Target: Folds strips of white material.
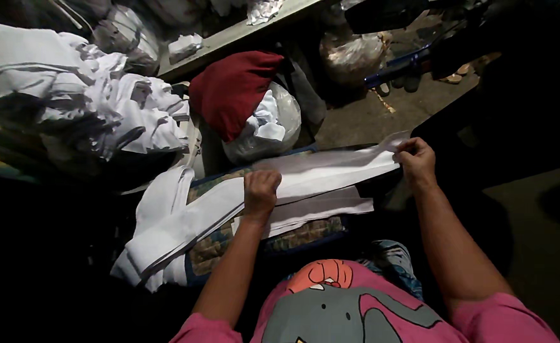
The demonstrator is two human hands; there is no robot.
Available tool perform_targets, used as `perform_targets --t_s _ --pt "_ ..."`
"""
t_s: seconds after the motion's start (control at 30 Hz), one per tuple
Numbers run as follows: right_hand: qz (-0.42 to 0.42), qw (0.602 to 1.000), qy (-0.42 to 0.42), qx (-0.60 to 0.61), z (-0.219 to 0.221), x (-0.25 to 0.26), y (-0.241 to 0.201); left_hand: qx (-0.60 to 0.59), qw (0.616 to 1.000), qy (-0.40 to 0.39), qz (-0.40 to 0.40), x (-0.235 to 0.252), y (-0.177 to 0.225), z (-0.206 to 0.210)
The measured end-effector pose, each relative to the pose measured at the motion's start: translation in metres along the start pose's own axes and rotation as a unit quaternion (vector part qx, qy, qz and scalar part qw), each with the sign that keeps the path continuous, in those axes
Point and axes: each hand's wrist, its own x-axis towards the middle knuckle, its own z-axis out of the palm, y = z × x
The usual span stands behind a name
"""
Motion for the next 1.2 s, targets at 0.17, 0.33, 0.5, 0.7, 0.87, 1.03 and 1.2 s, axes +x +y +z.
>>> perform_targets --t_s 0.17,0.33,0.5,0.7,0.87,1.03,1.2 --pt "0.061 0.964 -0.061 -0.252 0.005 0.011 0.024 0.010 0.989 -0.144 -0.010 -0.025 -0.002 0.032" --pt "0.061 0.957 -0.081 -0.271 0.007 0.011 0.027 -0.001 0.981 -0.187 -0.058 -0.027 0.001 0.020" --pt "0.052 0.953 -0.102 -0.280 0.007 0.014 0.024 -0.006 0.973 -0.221 -0.062 -0.025 0.001 0.008" --pt "0.061 0.945 -0.112 -0.302 0.012 0.012 0.026 0.017 0.931 -0.335 -0.144 -0.006 0.018 -0.003" --pt "0.051 0.940 -0.109 -0.319 0.014 0.010 0.027 -0.099 0.958 -0.269 -0.032 0.006 0.077 0.044" --pt "0.048 0.939 -0.104 -0.325 0.016 0.009 0.029 -0.120 0.923 -0.365 0.021 0.013 0.121 0.099" --pt "0.041 0.941 -0.095 -0.322 0.014 0.009 0.034 -0.016 0.910 -0.409 -0.066 0.009 0.107 0.098"
